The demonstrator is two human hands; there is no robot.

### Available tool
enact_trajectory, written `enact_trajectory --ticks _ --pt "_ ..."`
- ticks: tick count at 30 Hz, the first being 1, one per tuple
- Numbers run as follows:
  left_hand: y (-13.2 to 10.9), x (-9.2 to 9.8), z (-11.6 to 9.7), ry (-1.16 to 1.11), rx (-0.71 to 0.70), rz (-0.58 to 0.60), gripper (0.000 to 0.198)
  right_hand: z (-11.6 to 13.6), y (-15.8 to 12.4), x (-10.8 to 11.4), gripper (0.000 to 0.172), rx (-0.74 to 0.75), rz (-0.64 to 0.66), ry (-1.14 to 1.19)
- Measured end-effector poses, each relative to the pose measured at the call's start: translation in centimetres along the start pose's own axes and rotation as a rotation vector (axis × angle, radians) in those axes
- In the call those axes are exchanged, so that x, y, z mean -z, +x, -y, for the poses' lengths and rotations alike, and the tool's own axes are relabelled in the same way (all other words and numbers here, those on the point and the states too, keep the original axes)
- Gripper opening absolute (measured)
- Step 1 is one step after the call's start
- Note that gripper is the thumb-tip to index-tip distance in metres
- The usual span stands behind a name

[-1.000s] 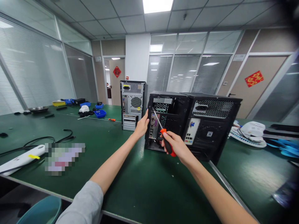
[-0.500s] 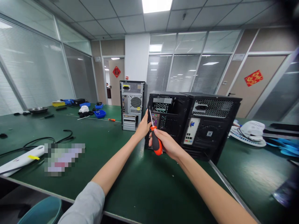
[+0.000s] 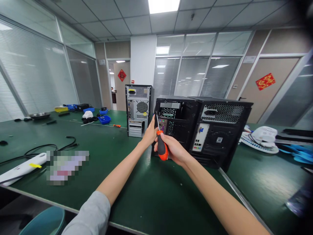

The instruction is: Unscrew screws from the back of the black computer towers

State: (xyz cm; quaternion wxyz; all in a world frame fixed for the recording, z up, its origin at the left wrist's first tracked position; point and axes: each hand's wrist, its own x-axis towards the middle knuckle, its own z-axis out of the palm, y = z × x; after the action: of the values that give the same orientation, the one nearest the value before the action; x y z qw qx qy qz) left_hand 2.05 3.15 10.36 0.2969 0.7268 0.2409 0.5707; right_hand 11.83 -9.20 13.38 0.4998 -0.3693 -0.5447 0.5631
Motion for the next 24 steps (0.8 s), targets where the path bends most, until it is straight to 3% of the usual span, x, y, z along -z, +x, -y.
enact_trajectory --ticks 11,24 --pt "-0.16 0.24 -0.62 0.214 0.029 0.074 0.071 0.23 0.08 -0.43 0.028 -0.012 0.010 0.047" --pt "-0.06 0.51 -0.39 0.207 0.019 0.091 0.069 0.52 0.06 -0.68 0.026 -0.005 -0.004 0.067"
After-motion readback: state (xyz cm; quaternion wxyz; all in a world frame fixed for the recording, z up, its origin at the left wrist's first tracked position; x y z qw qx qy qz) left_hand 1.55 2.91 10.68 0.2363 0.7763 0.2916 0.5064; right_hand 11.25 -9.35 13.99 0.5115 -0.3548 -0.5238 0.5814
